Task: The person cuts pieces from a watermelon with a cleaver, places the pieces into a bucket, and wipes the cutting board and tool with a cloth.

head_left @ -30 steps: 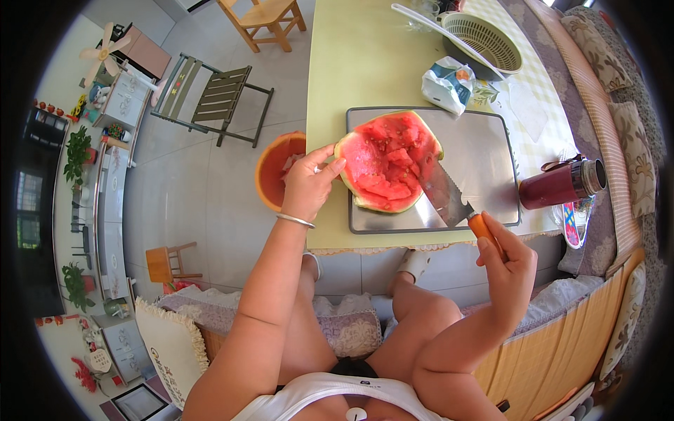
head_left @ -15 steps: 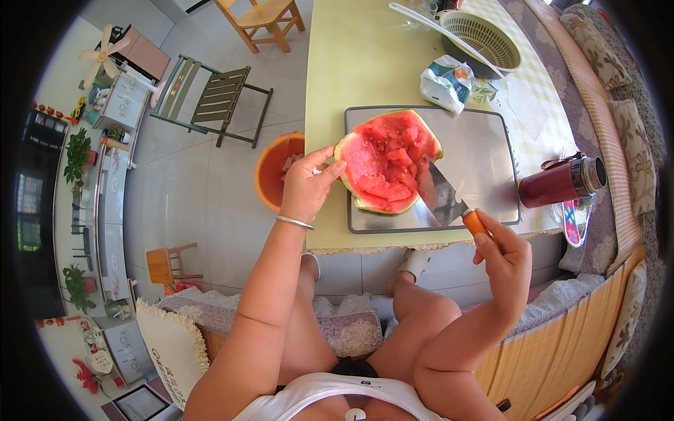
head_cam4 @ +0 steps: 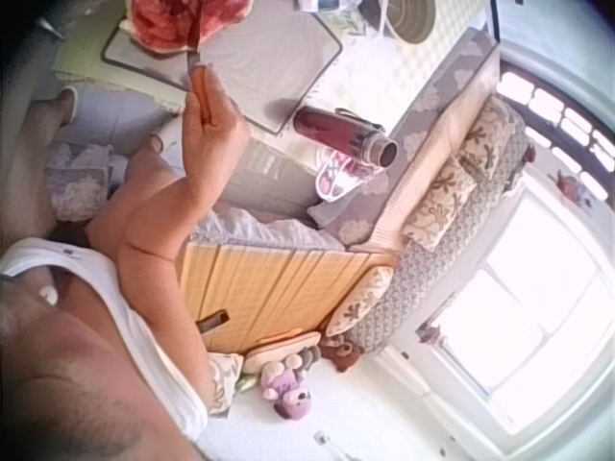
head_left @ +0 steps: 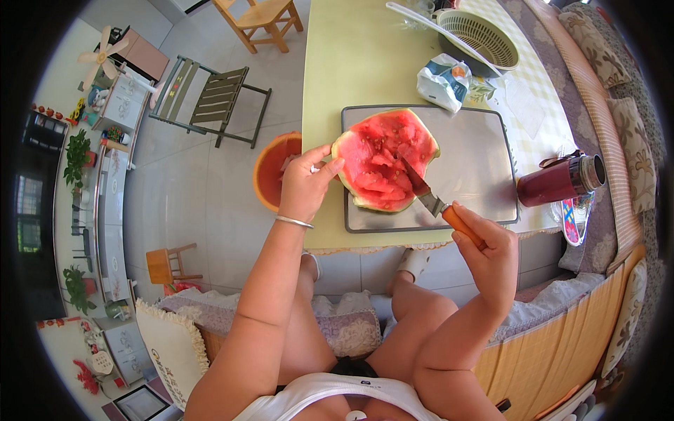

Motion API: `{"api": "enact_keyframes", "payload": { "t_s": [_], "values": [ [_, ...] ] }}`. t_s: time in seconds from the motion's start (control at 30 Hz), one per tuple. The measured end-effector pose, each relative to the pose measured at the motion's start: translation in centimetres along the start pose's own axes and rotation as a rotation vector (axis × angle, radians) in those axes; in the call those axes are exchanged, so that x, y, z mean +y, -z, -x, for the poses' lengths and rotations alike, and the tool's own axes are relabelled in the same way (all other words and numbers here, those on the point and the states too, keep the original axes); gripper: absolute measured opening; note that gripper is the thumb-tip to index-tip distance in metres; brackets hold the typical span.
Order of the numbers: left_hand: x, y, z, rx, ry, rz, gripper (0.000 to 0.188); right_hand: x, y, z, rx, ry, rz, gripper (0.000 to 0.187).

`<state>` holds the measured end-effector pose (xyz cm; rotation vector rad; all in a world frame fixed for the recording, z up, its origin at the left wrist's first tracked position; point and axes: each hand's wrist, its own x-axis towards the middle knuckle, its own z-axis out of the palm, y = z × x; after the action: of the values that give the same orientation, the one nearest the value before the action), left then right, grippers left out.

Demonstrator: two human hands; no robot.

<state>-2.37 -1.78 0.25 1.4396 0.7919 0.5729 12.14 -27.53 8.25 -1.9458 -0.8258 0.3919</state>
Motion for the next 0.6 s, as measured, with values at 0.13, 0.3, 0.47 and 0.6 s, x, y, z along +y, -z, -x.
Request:
{"api": "enact_keyframes", "payload": {
  "t_s": [0.13, 0.3, 0.47, 0.6],
  "values": [
    [-0.2, 0.0, -0.1, 0.02, 0.006, 0.001, 0.033, -0.6, 0.2, 0.0, -0.008, 0.042, 0.119, 0.041],
    [-0.1, 0.6, -0.2, 0.103, -0.124, -0.198, 0.033, -1.5, 0.1, 0.2, 0.059, 0.02, 0.075, 0.04],
    [3.9, -0.3, 1.7, 0.139, -0.575, -0.684, 0.034, -0.4, -0.4, -0.3, 0.133, -0.071, -0.095, 0.036],
    [4.8, -2.3, 2.9, -0.033, -0.66, -0.741, 0.029, 0.4, -0.4, -0.5, 0.145, -0.11, -0.224, 0.038]
  ]
}}
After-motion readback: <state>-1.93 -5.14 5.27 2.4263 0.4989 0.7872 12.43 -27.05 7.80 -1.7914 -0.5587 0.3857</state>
